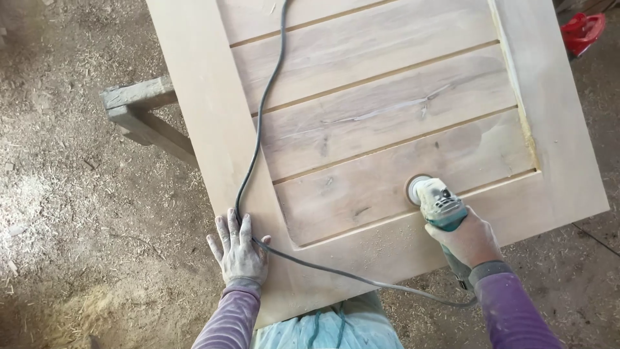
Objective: Sanding a wooden door panel using an orbital sander.
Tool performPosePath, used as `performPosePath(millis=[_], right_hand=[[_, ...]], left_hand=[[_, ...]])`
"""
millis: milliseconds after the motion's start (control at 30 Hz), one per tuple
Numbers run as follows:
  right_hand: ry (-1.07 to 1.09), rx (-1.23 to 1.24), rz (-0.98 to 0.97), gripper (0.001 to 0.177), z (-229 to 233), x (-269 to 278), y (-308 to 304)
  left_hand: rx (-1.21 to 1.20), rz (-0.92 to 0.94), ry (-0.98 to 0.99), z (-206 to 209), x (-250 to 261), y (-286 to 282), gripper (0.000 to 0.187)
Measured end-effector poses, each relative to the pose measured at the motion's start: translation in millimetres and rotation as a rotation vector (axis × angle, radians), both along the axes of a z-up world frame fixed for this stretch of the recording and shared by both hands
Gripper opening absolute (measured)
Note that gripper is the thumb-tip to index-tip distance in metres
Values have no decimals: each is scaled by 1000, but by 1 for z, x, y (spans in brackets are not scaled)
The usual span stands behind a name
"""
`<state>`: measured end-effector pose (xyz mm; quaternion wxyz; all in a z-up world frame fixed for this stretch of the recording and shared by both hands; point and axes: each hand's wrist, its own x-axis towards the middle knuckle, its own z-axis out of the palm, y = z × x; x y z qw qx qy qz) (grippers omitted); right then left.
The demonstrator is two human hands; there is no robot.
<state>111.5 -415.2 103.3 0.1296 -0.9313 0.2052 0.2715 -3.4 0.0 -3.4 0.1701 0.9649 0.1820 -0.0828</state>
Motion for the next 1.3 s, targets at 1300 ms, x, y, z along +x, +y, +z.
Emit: performPosePath(millis=[1300], right_hand=[[-141,288,-232,57,-23,-16,117]], left_hand=[[-61,5,37,1,1,6,65]])
